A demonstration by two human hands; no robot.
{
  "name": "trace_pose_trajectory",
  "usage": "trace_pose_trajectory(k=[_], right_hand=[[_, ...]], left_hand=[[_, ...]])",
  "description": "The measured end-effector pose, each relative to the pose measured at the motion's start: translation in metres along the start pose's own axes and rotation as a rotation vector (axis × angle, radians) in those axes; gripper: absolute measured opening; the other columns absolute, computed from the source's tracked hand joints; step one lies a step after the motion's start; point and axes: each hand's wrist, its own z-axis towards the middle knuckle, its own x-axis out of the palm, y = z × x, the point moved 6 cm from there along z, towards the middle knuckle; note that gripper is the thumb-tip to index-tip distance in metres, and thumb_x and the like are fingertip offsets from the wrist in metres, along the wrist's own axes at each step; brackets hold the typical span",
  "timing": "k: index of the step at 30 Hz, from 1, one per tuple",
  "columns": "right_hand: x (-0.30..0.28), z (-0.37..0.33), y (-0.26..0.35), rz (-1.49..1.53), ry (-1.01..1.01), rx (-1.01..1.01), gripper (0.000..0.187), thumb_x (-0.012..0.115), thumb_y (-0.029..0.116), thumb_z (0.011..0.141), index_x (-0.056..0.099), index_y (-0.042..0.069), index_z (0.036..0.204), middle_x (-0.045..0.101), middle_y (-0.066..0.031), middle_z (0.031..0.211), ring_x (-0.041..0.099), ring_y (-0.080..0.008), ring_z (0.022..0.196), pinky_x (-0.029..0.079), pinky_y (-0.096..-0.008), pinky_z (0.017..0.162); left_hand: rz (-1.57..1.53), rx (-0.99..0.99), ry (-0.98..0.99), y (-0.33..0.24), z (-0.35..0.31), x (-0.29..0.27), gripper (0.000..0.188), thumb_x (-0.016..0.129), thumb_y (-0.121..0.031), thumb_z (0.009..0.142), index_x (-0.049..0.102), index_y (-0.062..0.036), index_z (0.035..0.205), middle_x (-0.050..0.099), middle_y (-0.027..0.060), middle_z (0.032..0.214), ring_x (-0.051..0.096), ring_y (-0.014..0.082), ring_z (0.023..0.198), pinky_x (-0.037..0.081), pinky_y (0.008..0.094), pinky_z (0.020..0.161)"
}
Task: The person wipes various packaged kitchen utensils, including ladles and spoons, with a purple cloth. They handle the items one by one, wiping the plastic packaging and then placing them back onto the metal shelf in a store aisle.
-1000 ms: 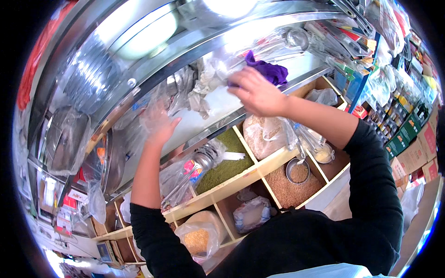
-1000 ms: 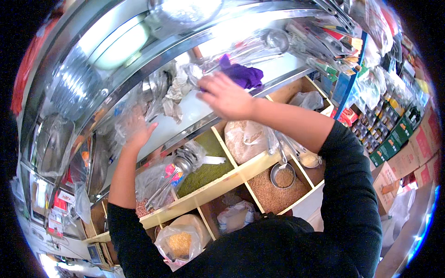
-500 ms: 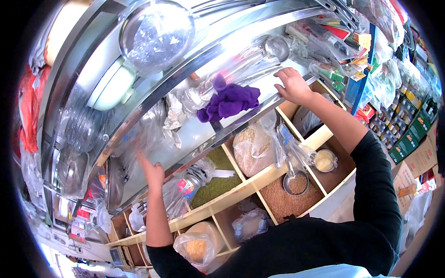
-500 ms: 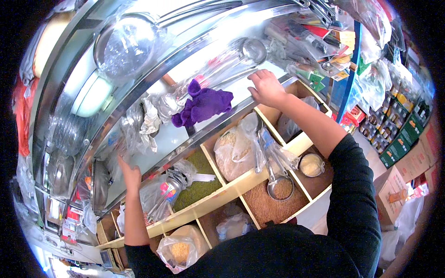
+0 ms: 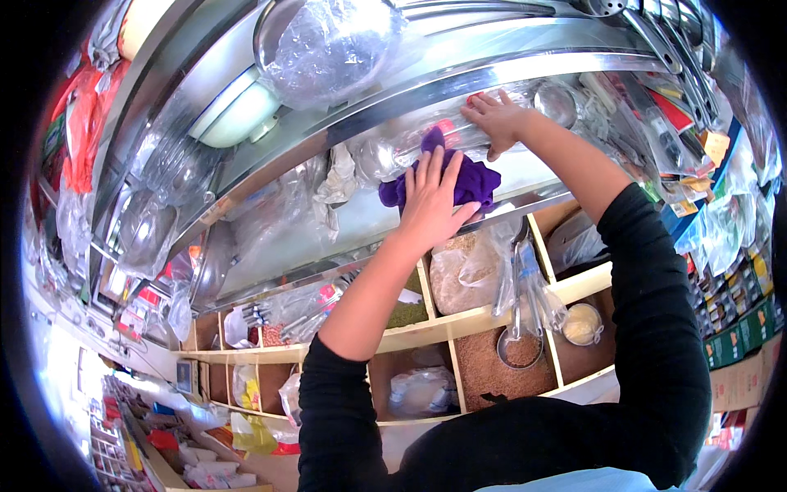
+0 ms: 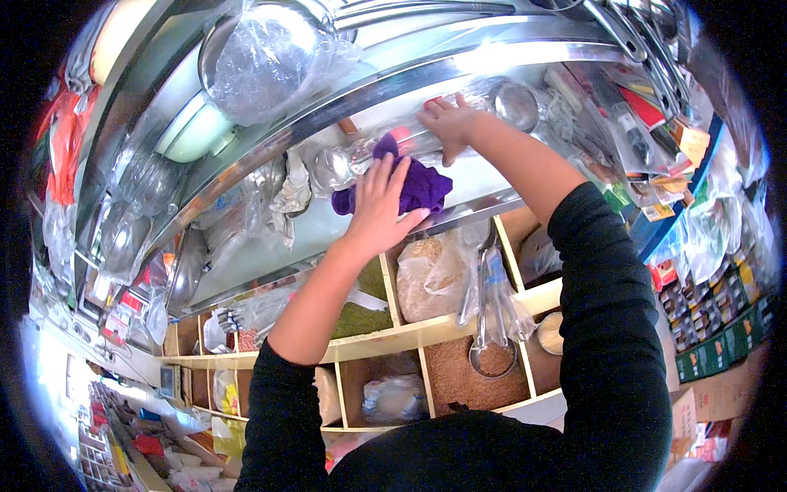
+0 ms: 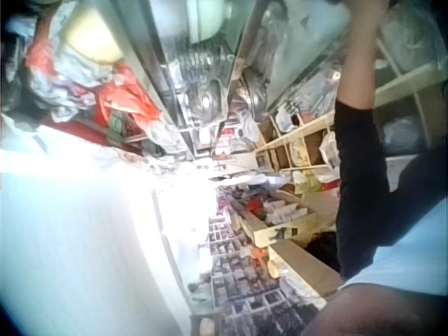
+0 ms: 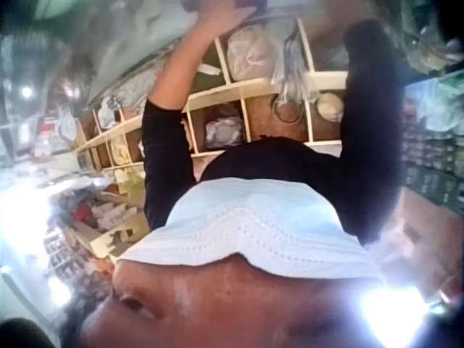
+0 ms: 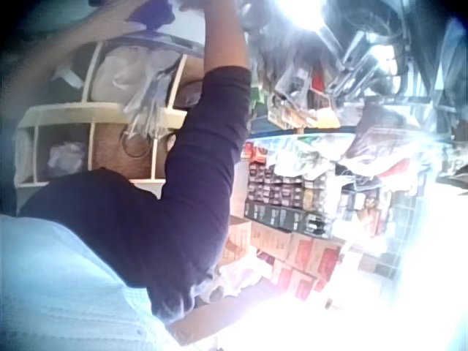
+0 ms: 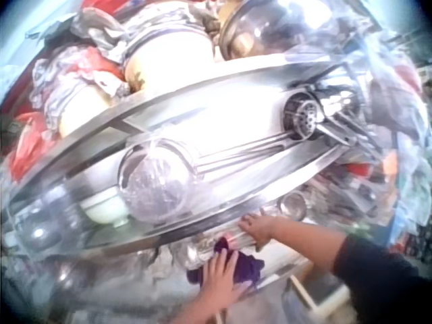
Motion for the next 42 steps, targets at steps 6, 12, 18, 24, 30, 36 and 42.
trace_pose_trajectory(k=[6, 12, 18, 24, 30, 36, 42], right_hand=[[-0.007, 0.003, 0.008, -0.004, 0.083, -0.040, 0.095, 0.075, 0.025, 0.060, 0.028, 0.007, 0.140, 0.040, -0.0178, 0.134, 0.037, -0.0338, 0.128, 0.030, -0.0535, 0.103], [-0.002, 0.014, 0.010, -0.091, -0.175, -0.059, 0.058, 0.074, 0.019, 0.057, 0.055, 0.002, 0.109, 0.056, -0.0156, 0.114, 0.052, -0.0330, 0.110, 0.041, -0.0451, 0.093], [-0.012, 0.002, 0.018, -0.077, -0.107, -0.125, 0.051, 0.068, 0.013, 0.065, 0.054, 0.003, 0.113, 0.055, -0.0180, 0.114, 0.052, -0.0332, 0.110, 0.041, -0.0464, 0.093], [-0.006, -0.030, 0.019, -0.051, -0.190, -0.236, 0.061, 0.061, 0.007, 0.066, 0.046, 0.005, 0.125, 0.048, -0.0191, 0.124, 0.045, -0.0366, 0.119, 0.040, -0.0488, 0.095], [-0.006, -0.077, 0.038, 0.183, -0.042, -0.170, 0.076, 0.063, 0.014, 0.071, 0.032, 0.007, 0.140, 0.028, -0.0224, 0.145, 0.025, -0.0401, 0.134, 0.024, -0.0543, 0.108], [-0.004, -0.054, 0.022, 0.323, -0.299, -0.126, 0.049, 0.063, 0.022, 0.082, 0.048, 0.003, 0.125, 0.055, -0.0215, 0.115, 0.051, -0.0375, 0.108, 0.043, -0.0429, 0.092], [-0.021, -0.066, 0.033, 0.264, -0.753, -0.179, 0.023, 0.061, 0.010, 0.083, 0.056, 0.003, 0.104, 0.058, -0.0165, 0.099, 0.056, -0.0360, 0.089, 0.047, -0.0427, 0.078]], left_hand=[[-0.092, -0.044, 0.267, 0.014, -0.011, 0.010, 0.064, 0.064, -0.022, 0.075, 0.042, -0.0147, 0.135, 0.052, 0.0135, 0.110, 0.047, 0.0308, 0.105, 0.034, 0.0436, 0.093], [-0.055, -0.083, 0.236, 0.061, -0.069, -0.041, 0.057, 0.065, -0.011, 0.069, 0.053, -0.0190, 0.124, 0.052, 0.0127, 0.109, 0.048, 0.0313, 0.105, 0.036, 0.0424, 0.094], [0.011, -0.382, 0.190, 0.141, -0.123, -0.059, 0.061, 0.059, 0.002, 0.071, 0.051, -0.0191, 0.127, 0.050, 0.0184, 0.116, 0.047, 0.0383, 0.108, 0.042, 0.0458, 0.091], [-0.056, -0.435, 0.133, 0.143, -0.126, -0.057, 0.067, 0.054, 0.005, 0.071, 0.043, -0.0147, 0.135, 0.042, 0.0258, 0.128, 0.042, 0.0425, 0.117, 0.040, 0.0439, 0.096], [0.073, -0.445, 0.074, 0.122, -0.135, -0.063, 0.069, 0.056, 0.001, 0.071, 0.035, 0.0001, 0.136, 0.030, 0.0292, 0.139, 0.031, 0.0448, 0.128, 0.029, 0.0489, 0.104], [0.001, -0.368, -0.257, 0.059, -0.141, -0.067, 0.060, 0.054, 0.000, 0.072, 0.039, 0.0037, 0.129, 0.031, 0.0266, 0.136, 0.027, 0.0457, 0.127, 0.022, 0.0548, 0.107], [-0.340, -0.409, -0.357, -0.013, -0.170, -0.053, 0.050, 0.052, 0.001, 0.074, 0.046, 0.0023, 0.123, 0.035, 0.0229, 0.133, 0.031, 0.0424, 0.126, 0.026, 0.0513, 0.105]])
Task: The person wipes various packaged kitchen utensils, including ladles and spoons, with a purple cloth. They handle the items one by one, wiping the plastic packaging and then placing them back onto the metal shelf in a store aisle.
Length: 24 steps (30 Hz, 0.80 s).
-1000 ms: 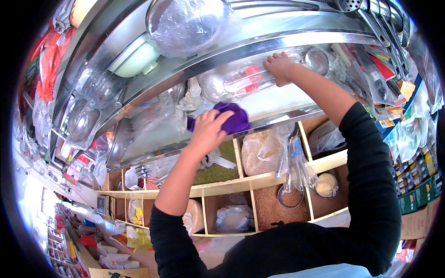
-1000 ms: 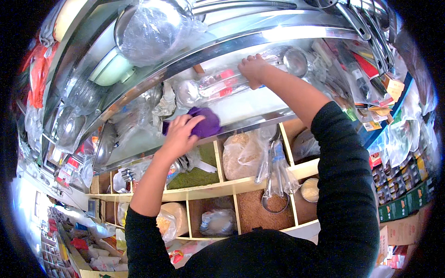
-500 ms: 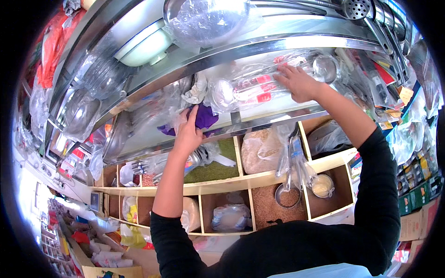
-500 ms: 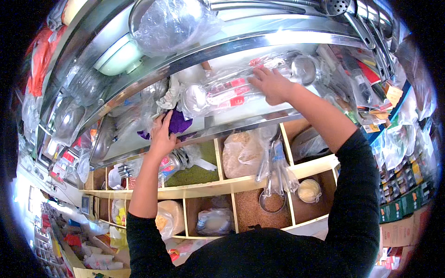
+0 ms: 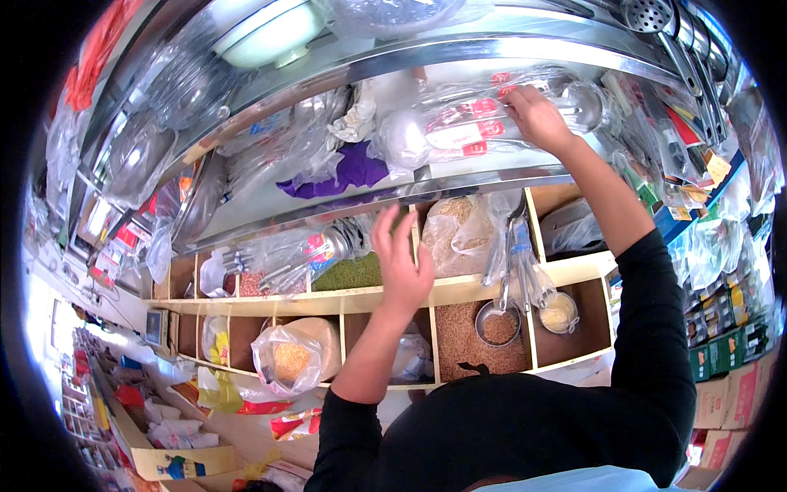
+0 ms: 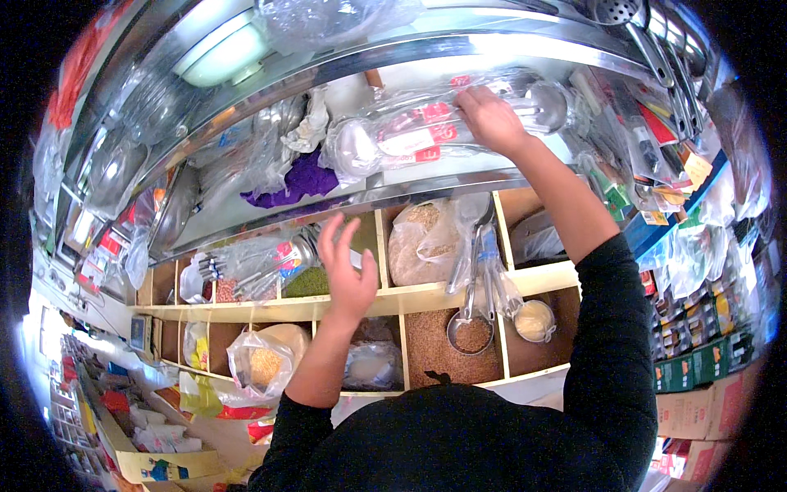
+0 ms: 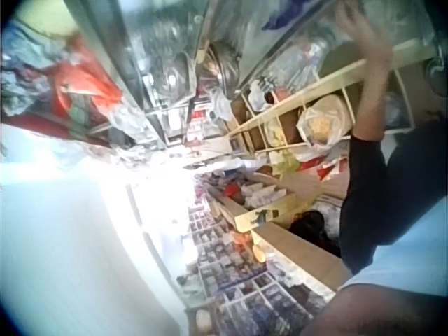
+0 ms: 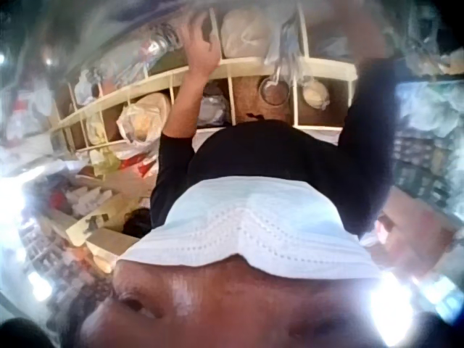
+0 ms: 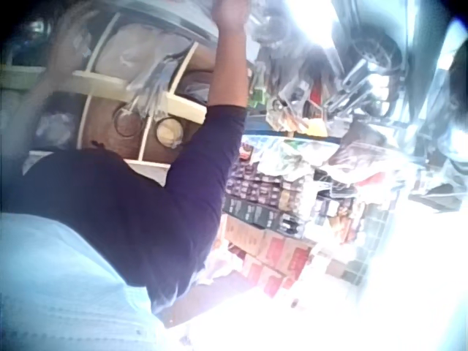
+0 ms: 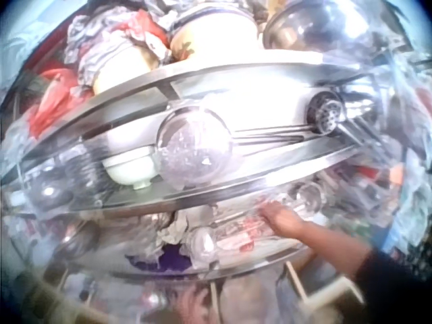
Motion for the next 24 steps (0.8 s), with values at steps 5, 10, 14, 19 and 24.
trace_pose_trajectory(k=[5, 10, 14, 19, 24], right_hand=[[-0.001, -0.003, 0.000, -0.091, -0.103, 0.036, 0.016, 0.055, 0.015, 0.089, 0.051, 0.004, 0.099, 0.062, -0.0161, 0.088, 0.061, -0.0354, 0.080, 0.049, -0.0458, 0.069], [0.021, -0.020, -0.023, -0.232, 0.087, 0.134, 0.022, 0.048, 0.026, 0.092, 0.042, 0.008, 0.103, 0.065, -0.0180, 0.084, 0.062, -0.0379, 0.061, 0.049, -0.0478, 0.053], [0.008, -0.012, -0.018, -0.258, 0.032, 0.150, 0.022, 0.048, 0.027, 0.093, 0.042, 0.007, 0.101, 0.065, -0.0180, 0.080, 0.062, -0.0374, 0.060, 0.049, -0.0473, 0.051], [-0.035, 0.005, 0.010, -0.167, -0.116, 0.185, 0.020, 0.049, 0.024, 0.094, 0.044, 0.006, 0.099, 0.063, -0.0192, 0.068, 0.060, -0.0403, 0.057, 0.048, -0.0501, 0.051], [-0.032, -0.041, 0.120, 0.159, 0.173, 0.436, 0.022, 0.047, 0.025, 0.094, 0.042, 0.005, 0.101, 0.062, -0.0219, 0.071, 0.060, -0.0445, 0.064, 0.048, -0.0517, 0.056]], left_hand=[[-0.135, -0.115, 0.037, 0.001, -0.027, 0.024, 0.047, 0.052, 0.001, 0.076, 0.048, -0.0002, 0.123, 0.038, 0.0198, 0.131, 0.034, 0.0379, 0.124, 0.028, 0.0458, 0.105], [-0.209, -0.141, 0.066, -0.014, -0.029, 0.037, 0.047, 0.052, 0.001, 0.077, 0.047, -0.0008, 0.124, 0.040, 0.0198, 0.130, 0.038, 0.0368, 0.122, 0.030, 0.0431, 0.104], [-0.230, -0.107, 0.065, -0.021, -0.036, 0.040, 0.050, 0.053, 0.003, 0.077, 0.044, -0.0014, 0.125, 0.041, 0.0205, 0.127, 0.041, 0.0386, 0.119, 0.034, 0.0443, 0.102], [-0.450, -0.206, 0.051, -0.015, -0.042, 0.045, 0.049, 0.058, -0.004, 0.082, 0.042, 0.0003, 0.128, 0.041, 0.0195, 0.129, 0.041, 0.0358, 0.121, 0.033, 0.0421, 0.103], [-1.020, -0.420, -0.109, -0.035, -0.041, 0.045, 0.052, 0.058, -0.026, 0.090, 0.041, 0.0014, 0.131, 0.042, 0.0144, 0.132, 0.043, 0.0260, 0.121, 0.037, 0.0367, 0.100]])
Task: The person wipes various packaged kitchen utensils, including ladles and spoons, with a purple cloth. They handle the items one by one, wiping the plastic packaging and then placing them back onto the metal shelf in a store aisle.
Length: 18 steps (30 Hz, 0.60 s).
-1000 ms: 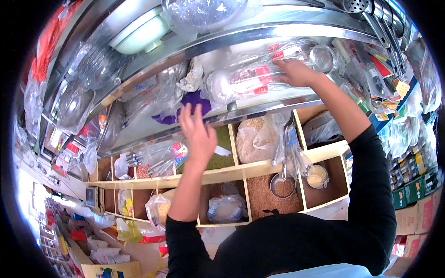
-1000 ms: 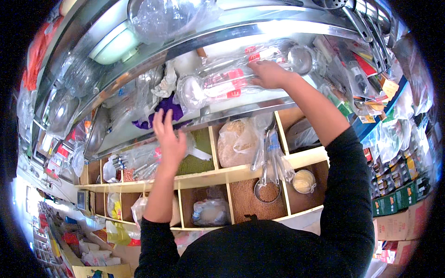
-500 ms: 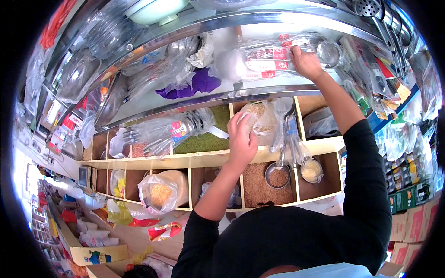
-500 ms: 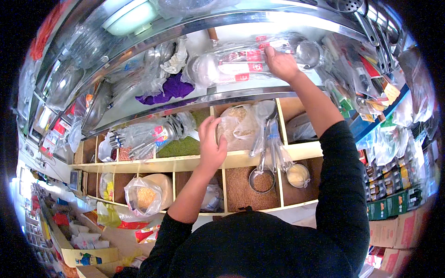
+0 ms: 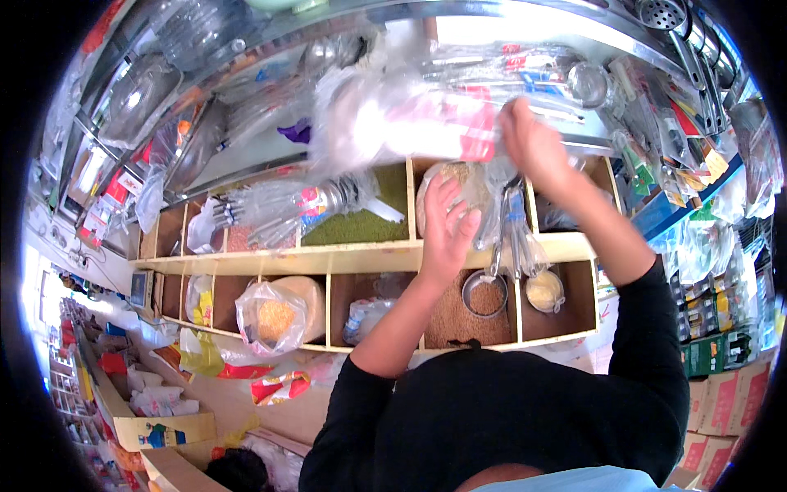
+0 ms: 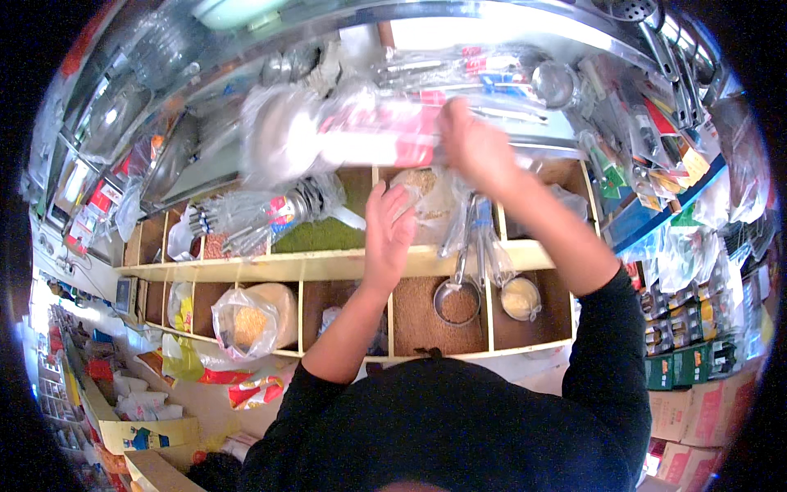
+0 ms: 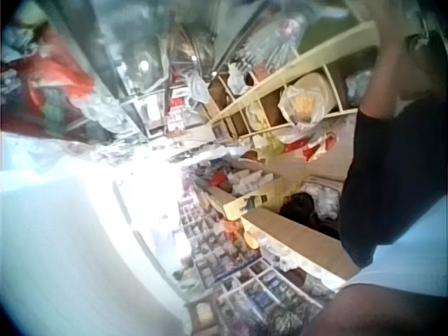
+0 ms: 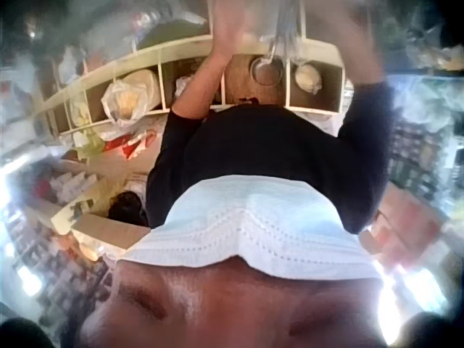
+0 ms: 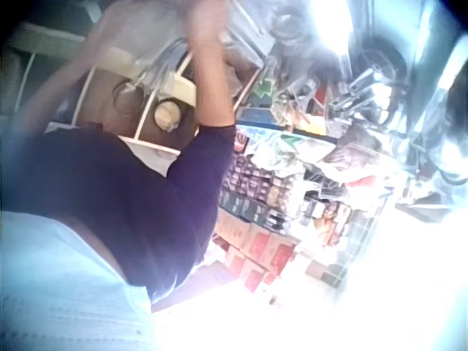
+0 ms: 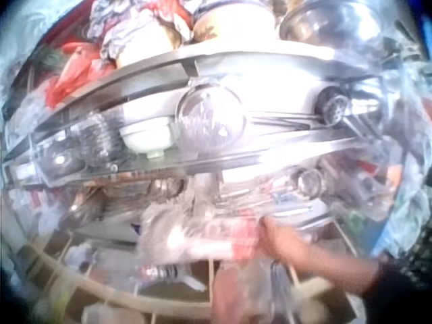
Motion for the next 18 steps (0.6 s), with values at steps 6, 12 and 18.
trace_pose_trajectory(k=[6, 12, 18], right_hand=[[0.113, -0.156, 0.065, 0.549, 0.577, 0.228, 0.027, 0.051, 0.022, 0.093, 0.040, 0.001, 0.106, 0.058, -0.0282, 0.091, 0.059, -0.0452, 0.086, 0.047, -0.0503, 0.073], [0.183, -0.196, -0.008, 0.530, 0.632, 0.088, 0.031, 0.058, 0.028, 0.088, 0.060, -0.001, 0.099, 0.058, -0.0225, 0.106, 0.057, -0.0367, 0.097, 0.045, -0.0407, 0.088], [0.205, -0.159, -0.147, -0.100, 0.194, 0.271, 0.020, 0.060, 0.014, 0.082, 0.060, -0.001, 0.096, 0.061, -0.0210, 0.094, 0.057, -0.0382, 0.092, 0.045, -0.0452, 0.083]], left_hand=[[-0.115, -0.409, -0.339, 0.055, -0.096, -0.051, 0.040, 0.043, -0.025, 0.099, 0.044, 0.0001, 0.131, 0.055, 0.0111, 0.120, 0.052, 0.0171, 0.109, 0.041, 0.0309, 0.095], [0.098, -0.496, -0.469, 0.026, -0.172, -0.173, 0.024, 0.044, -0.016, 0.098, 0.049, 0.0001, 0.115, 0.063, 0.0139, 0.102, 0.062, 0.0186, 0.078, 0.052, 0.0313, 0.071], [0.082, -0.619, -0.521, 0.005, -0.196, -0.223, 0.016, 0.048, -0.010, 0.095, 0.052, -0.0005, 0.107, 0.064, 0.0129, 0.096, 0.059, 0.0154, 0.072, 0.051, 0.0296, 0.068]])
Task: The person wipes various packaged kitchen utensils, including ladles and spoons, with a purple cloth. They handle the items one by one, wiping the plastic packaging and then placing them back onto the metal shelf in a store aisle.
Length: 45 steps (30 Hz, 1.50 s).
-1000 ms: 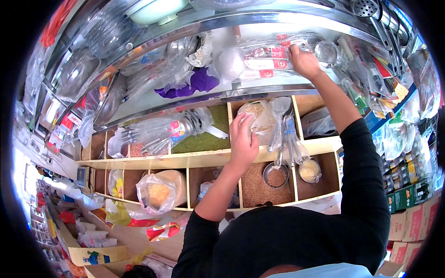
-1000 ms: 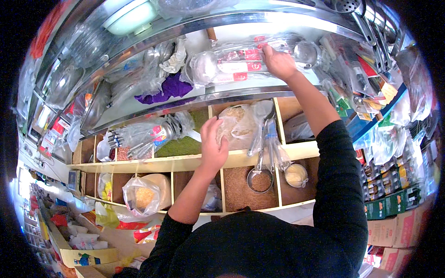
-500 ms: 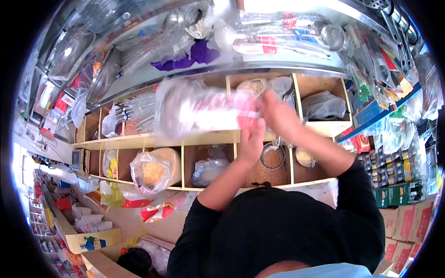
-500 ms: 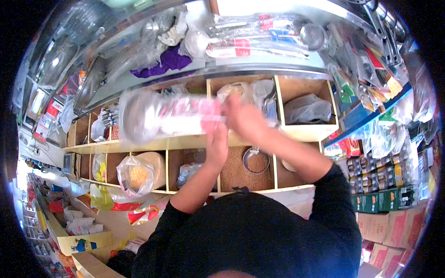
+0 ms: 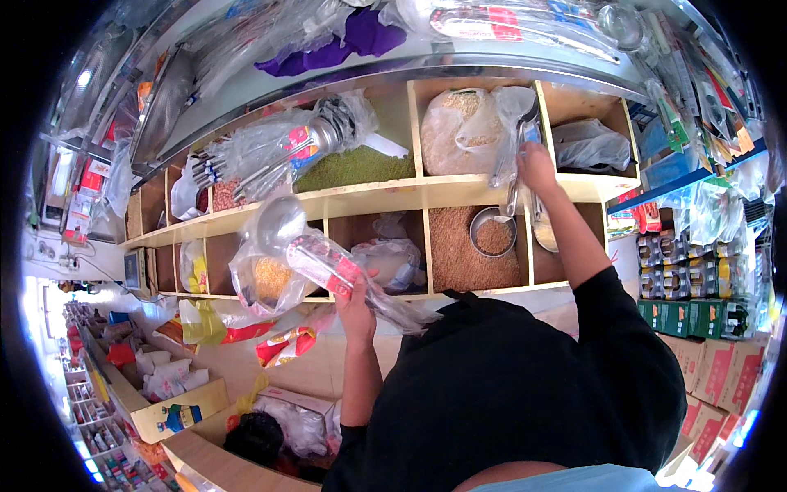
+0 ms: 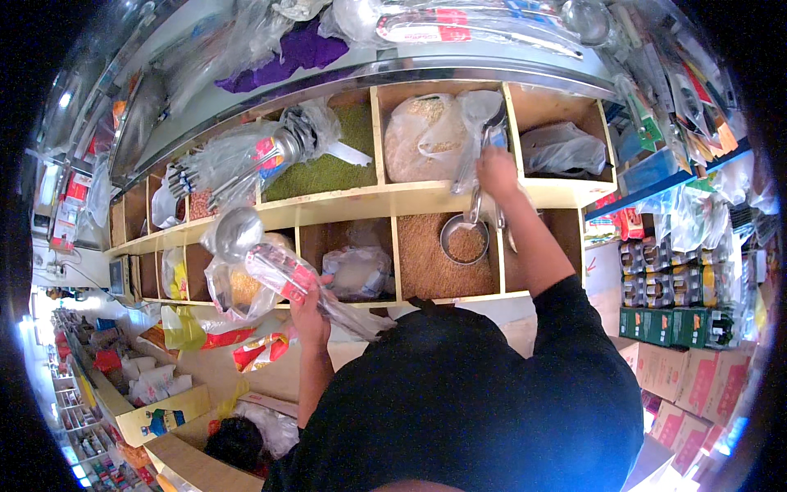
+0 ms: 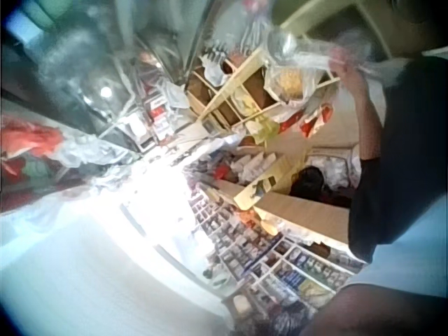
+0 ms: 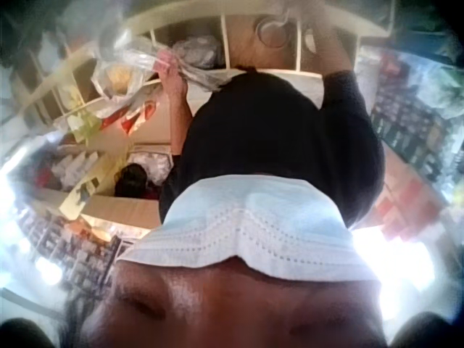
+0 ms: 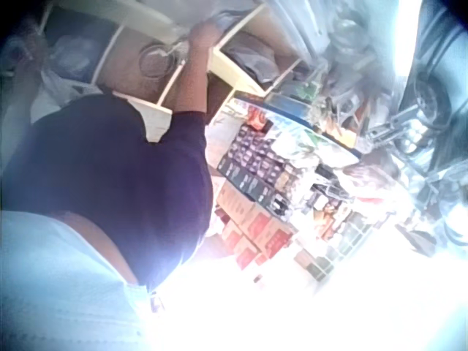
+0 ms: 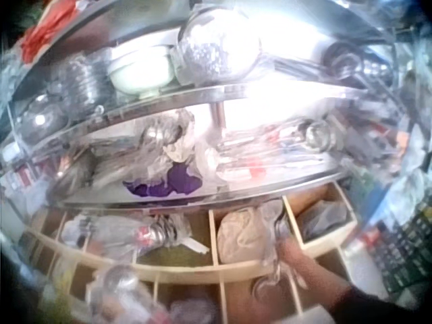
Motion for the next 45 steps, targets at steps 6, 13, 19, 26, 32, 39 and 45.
trace_pose_trajectory(k=[6, 13, 19, 26, 32, 39, 45], right_hand=[[0.018, -0.015, 0.035, 0.022, -0.011, -0.080, 0.020, 0.061, 0.010, 0.079, 0.058, 0.001, 0.097, 0.060, -0.0201, 0.094, 0.056, -0.0388, 0.090, 0.045, -0.0454, 0.083], [0.035, -0.001, 0.179, 0.330, 0.002, -0.296, 0.023, 0.062, 0.010, 0.079, 0.057, 0.001, 0.099, 0.059, -0.0208, 0.094, 0.056, -0.0387, 0.092, 0.046, -0.0449, 0.082], [0.057, 0.037, 0.317, 0.455, 0.076, -0.534, 0.026, 0.062, 0.013, 0.080, 0.058, 0.001, 0.103, 0.059, -0.0227, 0.098, 0.055, -0.0408, 0.096, 0.044, -0.0454, 0.088], [-0.047, 0.026, 0.434, 0.586, -0.058, -0.855, 0.017, 0.062, 0.012, 0.079, 0.063, 0.003, 0.093, 0.063, -0.0161, 0.094, 0.058, -0.0335, 0.092, 0.045, -0.0426, 0.085], [-0.155, 0.096, 0.361, -0.157, -0.774, -0.467, 0.016, 0.064, 0.014, 0.076, 0.062, 0.002, 0.086, 0.060, -0.0138, 0.092, 0.054, -0.0329, 0.090, 0.042, -0.0432, 0.082], [-0.179, 0.102, 0.366, -0.134, -0.655, -0.690, 0.025, 0.064, 0.014, 0.079, 0.055, -0.002, 0.097, 0.059, -0.0137, 0.086, 0.055, -0.0279, 0.083, 0.042, -0.0392, 0.077], [-0.189, 0.060, 0.363, 0.475, -0.544, -0.381, 0.031, 0.062, 0.023, 0.086, 0.048, -0.001, 0.099, 0.060, -0.0238, 0.073, 0.062, -0.0393, 0.069, 0.049, -0.0423, 0.063]], left_hand=[[-0.203, -0.166, 0.056, 0.020, 0.004, -0.024, 0.029, 0.051, -0.003, 0.091, 0.047, -0.0030, 0.120, 0.061, 0.0140, 0.106, 0.062, 0.0202, 0.079, 0.053, 0.0347, 0.071], [-0.267, -0.146, 0.111, 0.013, 0.011, -0.046, 0.033, 0.051, -0.002, 0.090, 0.046, -0.0048, 0.122, 0.061, 0.0143, 0.106, 0.063, 0.0201, 0.082, 0.053, 0.0328, 0.068], [-0.168, -0.016, -0.088, 0.008, 0.035, -0.111, 0.033, 0.051, -0.003, 0.090, 0.046, -0.0063, 0.123, 0.064, 0.0122, 0.099, 0.060, 0.0164, 0.078, 0.049, 0.0277, 0.061], [-0.048, -0.114, -0.276, -0.018, 0.015, -0.182, 0.025, 0.048, -0.017, 0.095, 0.049, -0.0077, 0.118, 0.065, 0.0081, 0.083, 0.053, 0.0106, 0.058, 0.042, 0.0245, 0.049], [0.000, -0.202, -0.094, -0.022, 0.026, -0.193, 0.027, 0.045, -0.023, 0.096, 0.049, -0.0080, 0.118, 0.064, 0.0080, 0.082, 0.051, 0.0092, 0.057, 0.041, 0.0228, 0.049], [0.086, -0.163, 0.290, -0.058, 0.050, -0.120, 0.027, 0.045, -0.021, 0.096, 0.050, -0.0060, 0.117, 0.062, 0.0046, 0.082, 0.053, 0.0085, 0.062, 0.042, 0.0225, 0.053], [0.109, -0.267, 0.373, -0.057, 0.047, -0.080, 0.027, 0.047, -0.022, 0.096, 0.051, -0.0064, 0.117, 0.060, 0.0039, 0.082, 0.054, 0.0096, 0.063, 0.044, 0.0239, 0.054]])
